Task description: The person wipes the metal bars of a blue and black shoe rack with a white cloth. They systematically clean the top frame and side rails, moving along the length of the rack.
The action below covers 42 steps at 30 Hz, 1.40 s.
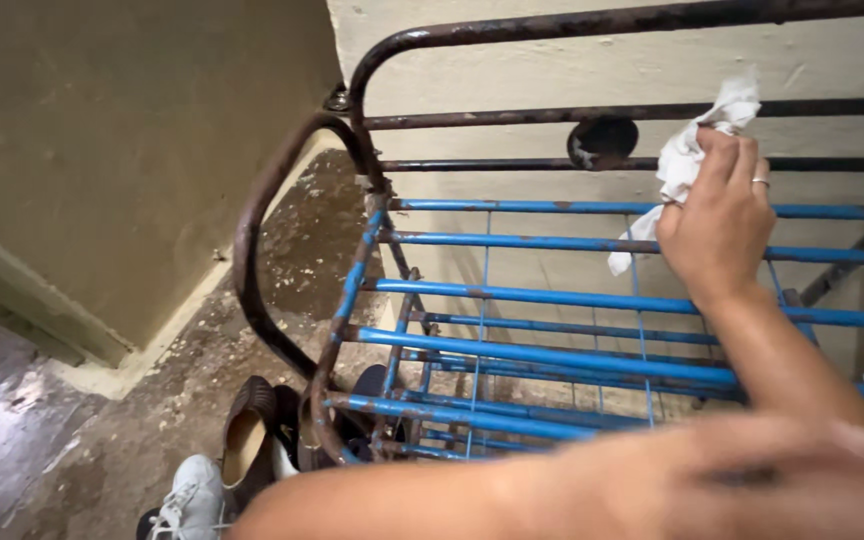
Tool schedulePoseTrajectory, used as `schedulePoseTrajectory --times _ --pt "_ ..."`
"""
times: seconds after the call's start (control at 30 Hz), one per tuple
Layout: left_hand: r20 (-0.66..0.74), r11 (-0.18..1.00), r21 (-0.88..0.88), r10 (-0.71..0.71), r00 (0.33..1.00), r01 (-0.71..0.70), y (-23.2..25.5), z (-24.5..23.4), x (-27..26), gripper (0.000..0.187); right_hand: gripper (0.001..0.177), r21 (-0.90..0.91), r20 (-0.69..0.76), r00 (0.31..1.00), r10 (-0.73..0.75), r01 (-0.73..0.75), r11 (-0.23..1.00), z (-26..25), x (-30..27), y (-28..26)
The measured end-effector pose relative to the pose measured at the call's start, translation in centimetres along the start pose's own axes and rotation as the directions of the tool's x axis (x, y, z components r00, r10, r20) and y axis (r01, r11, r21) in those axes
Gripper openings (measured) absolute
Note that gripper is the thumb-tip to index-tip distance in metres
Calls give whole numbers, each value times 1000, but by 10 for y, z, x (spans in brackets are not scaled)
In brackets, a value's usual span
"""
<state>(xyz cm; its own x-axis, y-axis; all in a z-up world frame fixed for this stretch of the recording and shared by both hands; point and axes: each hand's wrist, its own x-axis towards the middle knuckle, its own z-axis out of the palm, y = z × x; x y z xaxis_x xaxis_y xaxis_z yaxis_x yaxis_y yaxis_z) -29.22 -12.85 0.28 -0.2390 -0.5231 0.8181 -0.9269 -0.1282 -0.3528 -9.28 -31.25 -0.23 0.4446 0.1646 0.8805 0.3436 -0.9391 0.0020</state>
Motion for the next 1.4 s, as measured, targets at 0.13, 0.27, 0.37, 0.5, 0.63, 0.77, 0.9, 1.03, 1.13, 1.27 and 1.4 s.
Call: schedulePoseTrajectory --times 0.13,0.27,0.37,0.5,0.63,0.77,0.9,1.03,1.13,1.27,1.4 --pt "-61 965 251 92 994 -74 -83 -14 -29 12 55 -15 22 998 62 -62 998 4 -5 10" --pt "-137 846 358 -370 919 394 -159 -29 -71 16 49 -132 -35 987 157 -161 978 8 -8 43" --pt "-213 704 485 -481 851 519 -188 -31 -106 24 45 -130 -24 983 182 -184 974 8 -13 44" --pt "-240 582 552 -575 782 597 -216 -21 -137 37 75 -119 52 996 71 -64 991 4 -2 6" --pt "-198 520 555 -675 711 649 -230 -6 -155 41 70 33 166 983 -74 69 997 2 2 -40" --pt "-184 540 575 -646 740 614 -229 -11 -161 39 61 69 195 978 -76 64 996 -1 0 -33" --pt "-207 528 556 -659 723 642 -231 -12 -160 37 41 -132 77 995 62 -51 990 14 -6 28" --pt "-214 525 533 -675 706 663 -230 -15 -161 34 28 -187 -6 947 320 -316 930 13 -20 125" --pt "-217 527 529 -674 706 665 -232 -15 -163 35 34 -29 61 864 500 -499 866 14 -25 157" --pt "-247 509 545 -662 708 666 -234 -10 -160 36 45 -227 -51 944 327 -330 916 5 -25 118" --pt "-246 513 539 -662 708 668 -232 -12 -158 37 56 -161 52 979 195 -184 970 9 -8 30"
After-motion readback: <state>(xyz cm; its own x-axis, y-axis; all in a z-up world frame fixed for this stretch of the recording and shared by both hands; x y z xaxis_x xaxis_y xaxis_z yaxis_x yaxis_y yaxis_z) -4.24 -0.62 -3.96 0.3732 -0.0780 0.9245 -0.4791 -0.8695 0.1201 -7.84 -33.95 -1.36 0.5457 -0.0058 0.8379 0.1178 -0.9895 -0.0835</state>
